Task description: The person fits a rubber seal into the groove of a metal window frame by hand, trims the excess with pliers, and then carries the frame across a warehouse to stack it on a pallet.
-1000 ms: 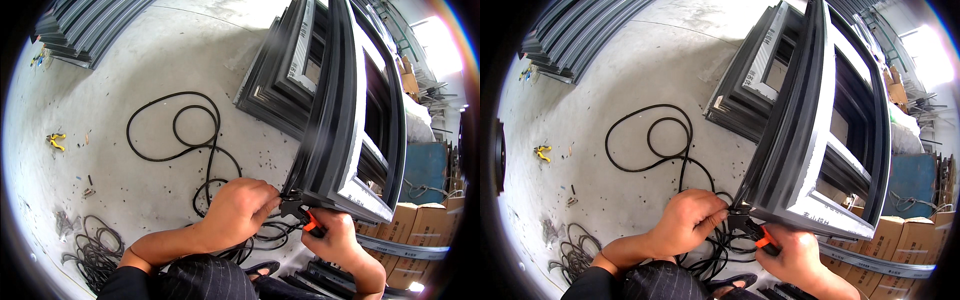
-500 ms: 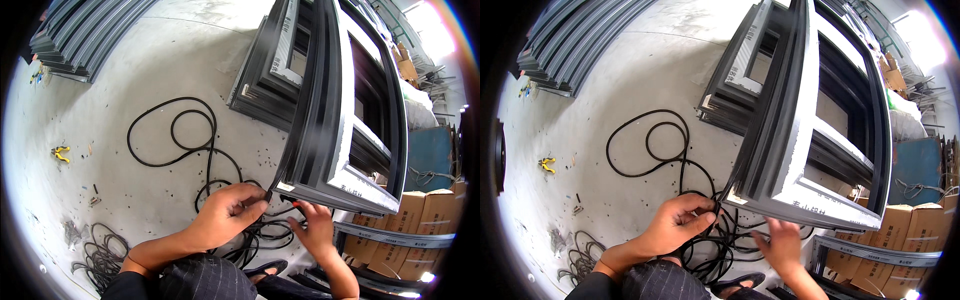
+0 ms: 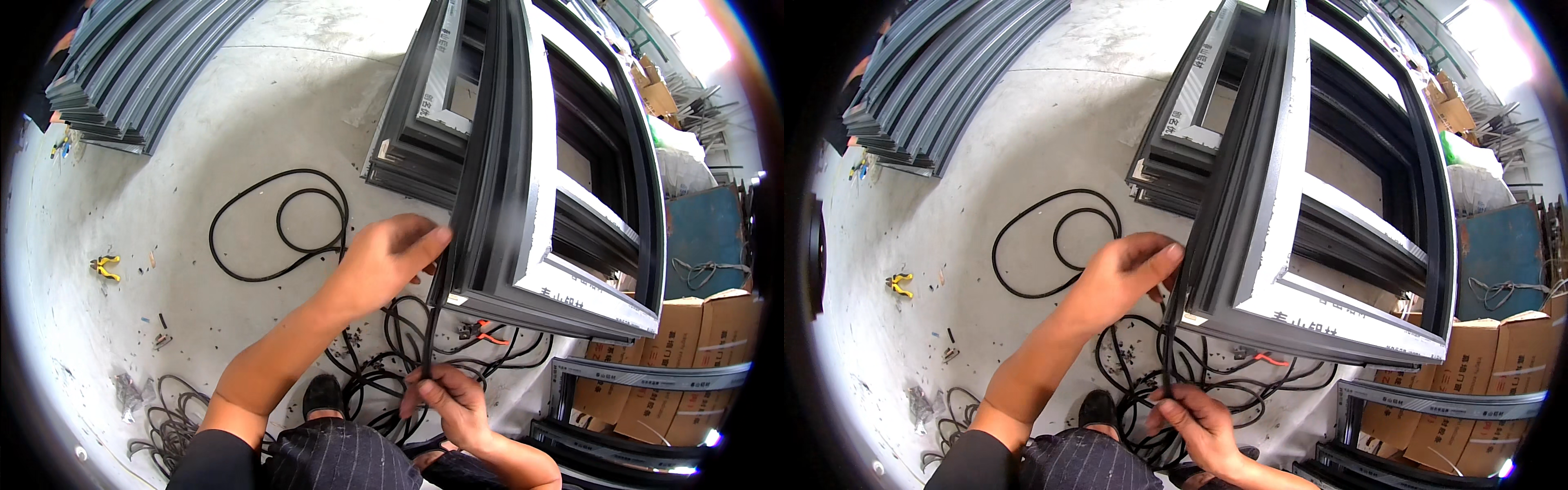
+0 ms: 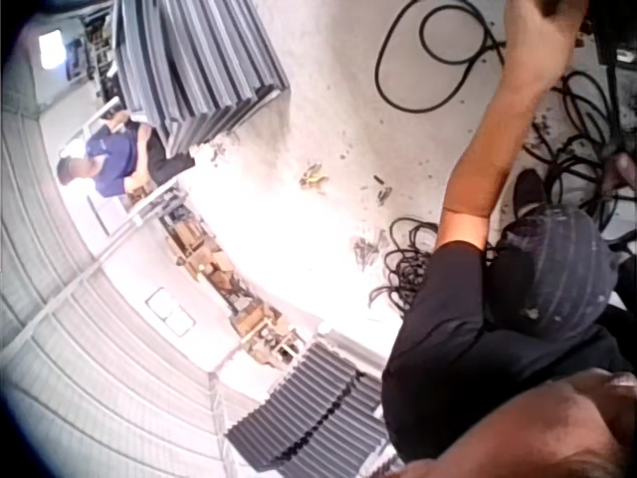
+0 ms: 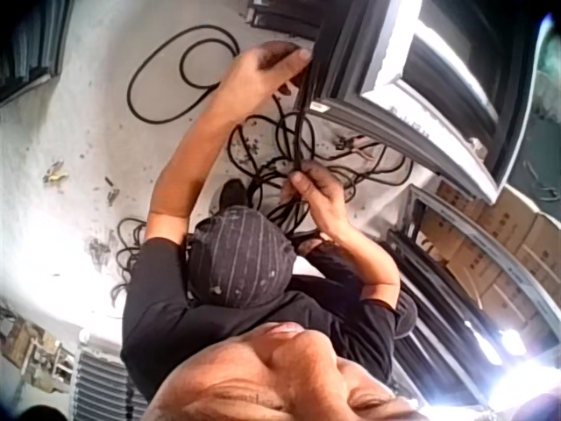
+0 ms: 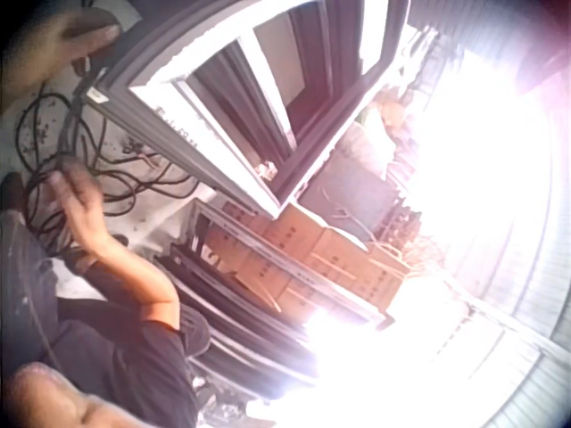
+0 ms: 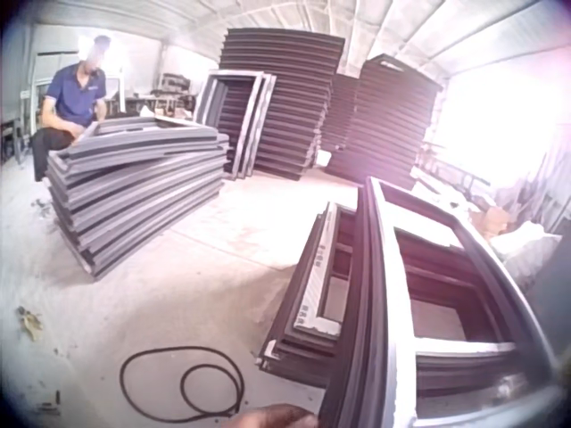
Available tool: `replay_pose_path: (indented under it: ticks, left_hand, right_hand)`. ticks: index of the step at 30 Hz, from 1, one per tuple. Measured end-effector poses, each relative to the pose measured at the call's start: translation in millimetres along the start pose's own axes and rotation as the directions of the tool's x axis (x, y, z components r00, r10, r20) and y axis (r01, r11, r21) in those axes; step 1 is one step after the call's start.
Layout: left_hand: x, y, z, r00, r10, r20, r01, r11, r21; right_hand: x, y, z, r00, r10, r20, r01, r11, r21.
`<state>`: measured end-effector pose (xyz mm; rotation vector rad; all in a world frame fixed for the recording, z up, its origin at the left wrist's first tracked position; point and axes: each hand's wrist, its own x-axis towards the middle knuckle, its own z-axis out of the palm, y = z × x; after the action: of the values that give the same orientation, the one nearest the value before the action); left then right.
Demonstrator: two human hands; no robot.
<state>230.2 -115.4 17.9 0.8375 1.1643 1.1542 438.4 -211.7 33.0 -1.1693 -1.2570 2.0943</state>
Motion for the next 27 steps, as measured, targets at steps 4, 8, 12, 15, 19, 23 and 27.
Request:
replay_pose_path:
  ticks: [4, 8, 12, 15, 19, 23, 27]
  left_hand:
    - [11.8, 6.5, 2.3, 0.997, -0.044, 0.071, 0.043, 0.999, 0.010]
    - [18.9, -4.5, 3.2, 0.997, 0.059, 0.057, -0.065, 0.993, 0.097]
    - [13.0, 5.7, 0.9, 0.978, -0.096, 0.186, 0.102, 0.994, -0.025]
    - [6.1, 3.2, -6.9, 0.951, -0.125, 0.284, 0.136, 0.991, -0.017]
    - [4.8, 6.4, -8.4, 0.942, -0.135, 0.306, 0.142, 0.990, 0.000]
    - [-3.2, -2.5, -14.9, 0.917, -0.107, 0.384, 0.135, 0.990, -0.046]
    - [-6.6, 4.7, -11.0, 0.924, -0.103, 0.368, 0.116, 0.993, -0.011]
  right_hand:
    - [13.9, -23.7, -1.8, 0.935, 0.213, 0.284, -0.260, 0.956, 0.138]
    - [24.7, -27.7, -0.1, 0.874, 0.157, 0.460, -0.299, 0.920, 0.254]
    - [24.0, -18.7, 0.1, 0.894, 0.142, 0.425, -0.283, 0.914, 0.290]
    - [22.7, -15.2, -0.4, 0.897, 0.145, 0.418, -0.286, 0.911, 0.297]
    - [21.2, -16.9, -0.7, 0.918, 0.209, 0.336, -0.297, 0.925, 0.236]
    - [18.8, -22.1, 2.2, 0.937, 0.246, 0.248, -0.285, 0.950, 0.132]
    - [13.5, -20.6, -3.9, 0.965, 0.206, 0.160, -0.205, 0.978, -0.025]
